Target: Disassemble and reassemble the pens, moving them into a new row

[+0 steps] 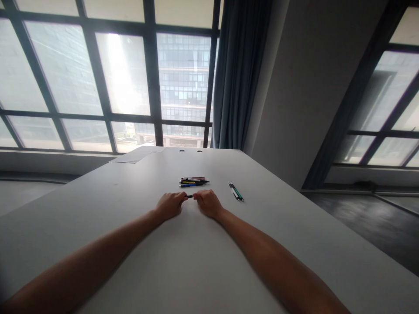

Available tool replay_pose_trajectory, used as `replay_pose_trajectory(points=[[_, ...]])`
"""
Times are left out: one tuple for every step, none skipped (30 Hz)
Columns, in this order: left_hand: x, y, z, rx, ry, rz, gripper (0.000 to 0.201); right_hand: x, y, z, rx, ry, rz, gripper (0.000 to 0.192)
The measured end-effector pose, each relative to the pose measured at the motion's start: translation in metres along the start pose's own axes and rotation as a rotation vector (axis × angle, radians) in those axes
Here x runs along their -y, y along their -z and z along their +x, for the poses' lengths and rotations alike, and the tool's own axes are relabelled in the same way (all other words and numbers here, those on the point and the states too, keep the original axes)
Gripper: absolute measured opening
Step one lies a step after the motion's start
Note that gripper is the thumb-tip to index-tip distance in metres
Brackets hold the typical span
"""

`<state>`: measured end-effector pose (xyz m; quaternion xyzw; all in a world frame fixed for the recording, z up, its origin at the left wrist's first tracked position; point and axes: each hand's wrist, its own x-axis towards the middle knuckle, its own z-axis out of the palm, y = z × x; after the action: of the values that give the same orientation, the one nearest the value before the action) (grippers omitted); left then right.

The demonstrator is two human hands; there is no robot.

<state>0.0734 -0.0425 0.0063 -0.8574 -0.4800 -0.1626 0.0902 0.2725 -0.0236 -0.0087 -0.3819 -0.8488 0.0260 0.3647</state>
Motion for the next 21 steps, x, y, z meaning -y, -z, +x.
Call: replay_pose_trajectory(points=[[0.0,0.0001,-0.0001,0.003,0.0,0.002,0.033,-0.0005,-0.0002,0.0003,0.007,0.01,-0.007,0.04],[0.0001,0.0001,-0.0001,0.007,0.001,0.003,0.033,-0.0008,-0.0006,0.0004,0.004,0.017,-0.017,0.037],[0.0003,0.0,-0.0001,0.01,0.006,0.005,0.033,-0.001,-0.001,0.0003,-0.005,0.017,-0.026,0.031],[0.0005,-0.0001,-0.0001,0.012,0.01,0.005,0.033,-0.0009,-0.0014,-0.0001,-0.019,0.013,-0.031,0.024],[0.0007,-0.0002,-0.0001,0.014,0.013,0.004,0.033,-0.0008,-0.0016,-0.0005,-0.032,0.006,-0.029,0.018],[0.0009,-0.0004,-0.0001,0.014,0.014,0.002,0.033,-0.0005,-0.0018,-0.001,-0.043,-0.001,-0.022,0.017],[0.0011,-0.0005,-0.0001,0.013,0.012,-0.001,0.032,-0.0003,-0.0018,-0.0014,-0.049,-0.008,-0.015,0.021],[0.0011,-0.0005,-0.0002,0.012,0.01,-0.005,0.031,-0.0003,-0.0016,-0.0016,-0.049,-0.009,-0.011,0.026],[0.0012,-0.0006,-0.0002,0.011,0.009,-0.009,0.031,-0.0004,-0.0015,-0.0016,-0.044,-0.005,-0.01,0.028],[0.0012,-0.0007,-0.0002,0.009,0.009,-0.012,0.031,-0.0009,-0.0014,-0.0014,-0.033,0.002,-0.013,0.029],[0.0012,-0.0008,-0.0003,0.008,0.012,-0.014,0.031,-0.0015,-0.0014,-0.001,-0.019,0.009,-0.017,0.033],[0.0012,-0.0009,-0.0003,0.008,0.014,-0.015,0.032,-0.0024,-0.0017,-0.0005,-0.005,0.013,-0.022,0.038],[0.0012,-0.001,-0.0004,0.009,0.014,-0.014,0.032,-0.0034,-0.0021,0.0,0.006,0.016,-0.03,0.042],[0.0013,-0.0011,-0.0004,0.01,0.012,-0.011,0.032,-0.0043,-0.0026,0.0004,0.014,0.018,-0.04,0.043],[0.0014,-0.0013,-0.0005,0.01,0.009,-0.009,0.032,-0.0051,-0.0031,0.0007,0.016,0.019,-0.052,0.041],[0.0015,-0.0014,-0.0005,0.011,0.007,-0.007,0.032,-0.0056,-0.0036,0.0009,0.011,0.023,-0.063,0.037],[0.0016,-0.0016,-0.0005,0.011,0.005,-0.005,0.032,-0.0058,-0.0039,0.0009,0.001,0.029,-0.072,0.033],[0.0018,-0.0018,-0.0005,0.011,0.004,-0.004,0.032,-0.0057,-0.0041,0.0007,-0.012,0.036,-0.074,0.027],[0.002,-0.0021,-0.0004,0.011,0.006,-0.002,0.032,-0.0052,-0.004,0.0005,-0.029,0.042,-0.071,0.021],[0.0021,-0.0023,-0.0004,0.011,0.008,0.0,0.032,-0.0044,-0.0037,0.0002,-0.048,0.042,-0.064,0.014],[0.0022,-0.0025,-0.0003,0.01,0.01,0.001,0.032,-0.0034,-0.0033,-0.0001,-0.067,0.036,-0.054,0.008]])
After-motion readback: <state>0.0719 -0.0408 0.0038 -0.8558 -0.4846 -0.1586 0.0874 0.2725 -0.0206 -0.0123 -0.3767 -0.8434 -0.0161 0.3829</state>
